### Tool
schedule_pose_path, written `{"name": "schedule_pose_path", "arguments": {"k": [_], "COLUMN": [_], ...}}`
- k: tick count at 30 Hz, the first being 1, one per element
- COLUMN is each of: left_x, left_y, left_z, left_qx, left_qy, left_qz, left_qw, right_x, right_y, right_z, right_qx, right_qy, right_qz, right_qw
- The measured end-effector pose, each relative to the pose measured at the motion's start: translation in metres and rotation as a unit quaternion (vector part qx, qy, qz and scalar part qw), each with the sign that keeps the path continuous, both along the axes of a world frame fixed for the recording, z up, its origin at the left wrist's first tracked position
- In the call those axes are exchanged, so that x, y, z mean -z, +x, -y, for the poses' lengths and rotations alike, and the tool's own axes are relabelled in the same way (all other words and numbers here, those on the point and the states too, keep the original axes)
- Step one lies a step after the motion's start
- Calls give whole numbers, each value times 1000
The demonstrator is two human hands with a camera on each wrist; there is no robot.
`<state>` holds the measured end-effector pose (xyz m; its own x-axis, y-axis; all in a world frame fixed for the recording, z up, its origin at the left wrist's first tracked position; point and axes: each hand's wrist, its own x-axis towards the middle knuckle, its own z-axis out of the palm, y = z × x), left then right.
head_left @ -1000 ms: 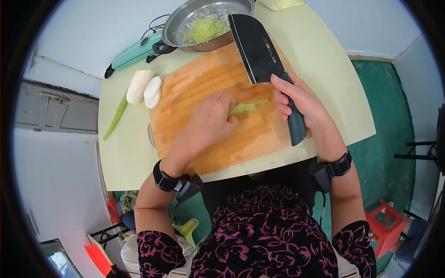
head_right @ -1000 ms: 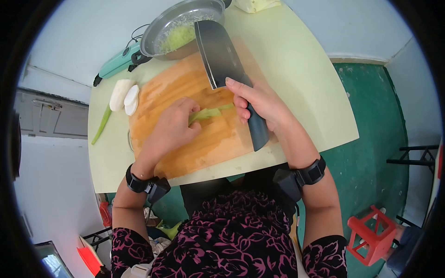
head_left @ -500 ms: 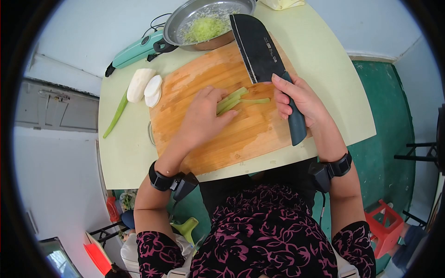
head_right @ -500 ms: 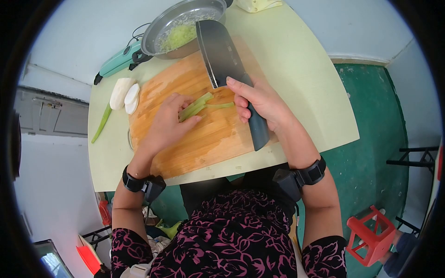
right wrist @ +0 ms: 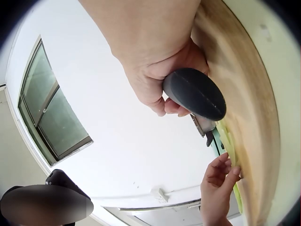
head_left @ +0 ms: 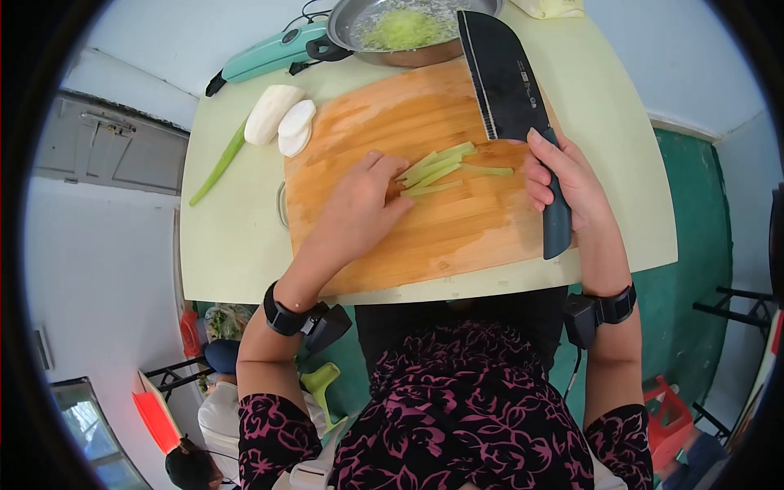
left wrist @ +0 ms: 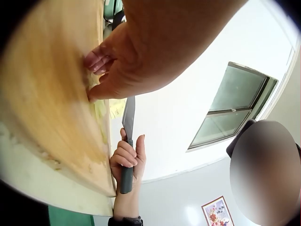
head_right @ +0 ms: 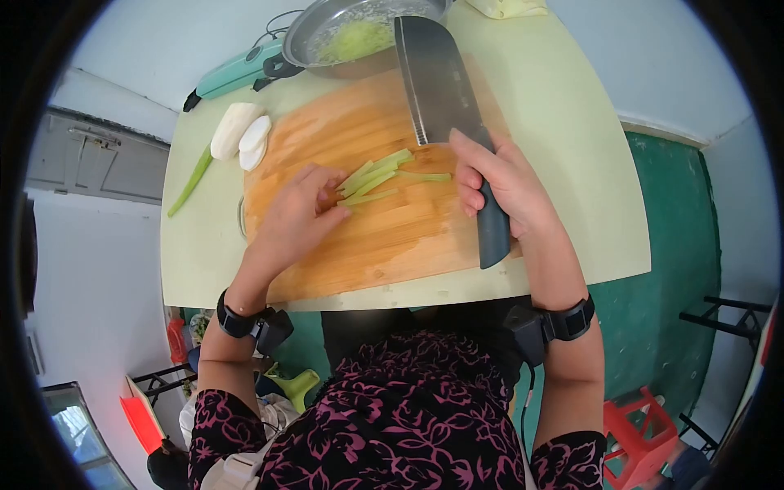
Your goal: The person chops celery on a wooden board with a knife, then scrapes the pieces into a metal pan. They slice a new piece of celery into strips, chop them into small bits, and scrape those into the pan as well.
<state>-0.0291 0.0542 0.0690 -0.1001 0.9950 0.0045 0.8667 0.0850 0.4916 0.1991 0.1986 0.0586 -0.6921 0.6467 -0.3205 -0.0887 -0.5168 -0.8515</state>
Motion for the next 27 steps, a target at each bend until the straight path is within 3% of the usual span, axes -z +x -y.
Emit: {"name": "schedule_pose_path", "arguments": {"k": [16,27], "left_x": [15,6], "left_y": [17,5], "left_z": [-21,-24], "left_qx": [34,76], "left_qy": [127,78], "left_qz": [-110,-47], "left_qw": [985,993], "right_x": [-1,-1], "right_y": [-1,0], "right_z": [1,1], "right_qx": [14,8], "right_qy": [4,-3], "right_qz": [15,10], "right_qw": [1000,1000]}}
